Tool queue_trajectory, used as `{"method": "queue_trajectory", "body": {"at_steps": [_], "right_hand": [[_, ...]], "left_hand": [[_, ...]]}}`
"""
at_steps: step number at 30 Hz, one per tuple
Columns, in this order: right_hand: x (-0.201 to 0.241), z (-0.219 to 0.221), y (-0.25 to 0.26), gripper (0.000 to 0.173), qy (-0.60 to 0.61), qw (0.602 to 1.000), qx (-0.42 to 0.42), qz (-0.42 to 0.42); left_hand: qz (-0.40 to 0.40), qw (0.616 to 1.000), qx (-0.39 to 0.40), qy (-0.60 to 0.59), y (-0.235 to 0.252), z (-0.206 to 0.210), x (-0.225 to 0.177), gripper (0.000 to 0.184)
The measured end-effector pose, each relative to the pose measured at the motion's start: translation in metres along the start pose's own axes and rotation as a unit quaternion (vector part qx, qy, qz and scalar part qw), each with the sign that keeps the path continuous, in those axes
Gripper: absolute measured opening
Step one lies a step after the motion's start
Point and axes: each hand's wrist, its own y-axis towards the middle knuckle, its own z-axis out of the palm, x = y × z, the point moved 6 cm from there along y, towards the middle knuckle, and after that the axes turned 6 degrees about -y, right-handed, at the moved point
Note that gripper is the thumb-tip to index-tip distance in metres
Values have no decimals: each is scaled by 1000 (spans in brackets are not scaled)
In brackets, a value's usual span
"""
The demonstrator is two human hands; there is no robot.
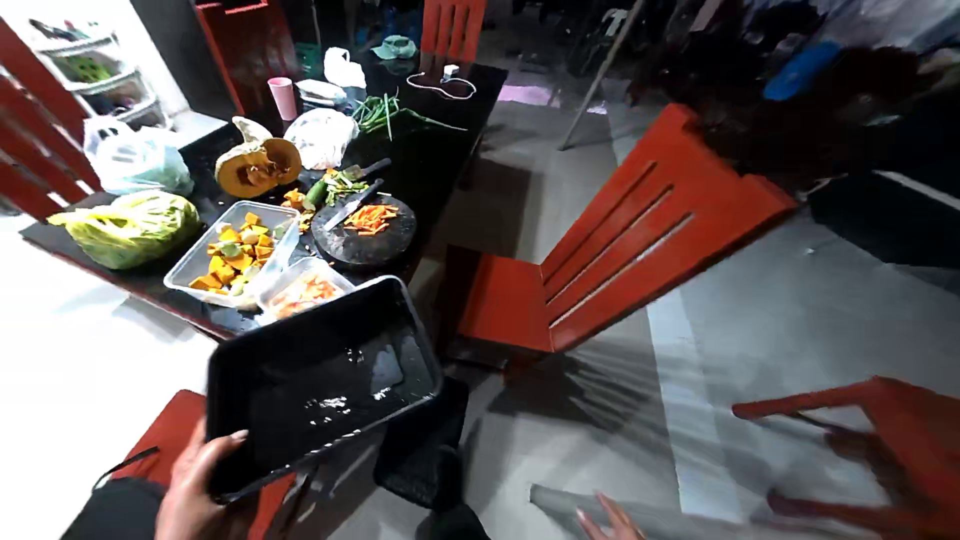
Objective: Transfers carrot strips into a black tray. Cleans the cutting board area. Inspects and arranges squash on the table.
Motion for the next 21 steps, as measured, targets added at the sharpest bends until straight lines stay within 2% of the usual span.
{"method": "queue_trajectory", "body": {"at_steps": [3,5,6,8,11,14,16,21], "right_hand": [[141,-60,116,81,3,971,-90,-222],[251,-89,160,87,6,916,-147,-374],[303,-100,175,90,10,891,-144,-430],[397,-112,201,93,15,853,-115,-509],[505,-100,239,98,-9,830,-68,-553],[574,-69,280,99,-47,829,-38,-556],[612,-50,308,100,-62,830,-26,-553],[671,-4,341,112,-122,805,9,-581]], "left_hand": [[51,995,-87,-4,20,16,-4,34],[76,991,-107,-5,38,15,-4,33],[93,990,-109,-10,46,9,-2,32],[127,985,-110,-31,62,-3,4,32],[144,980,-133,-29,82,-11,5,31],[157,974,-161,-13,93,-8,6,31],[172,968,-181,-15,109,12,-2,28],[165,956,-244,-9,129,36,-11,32]]}}
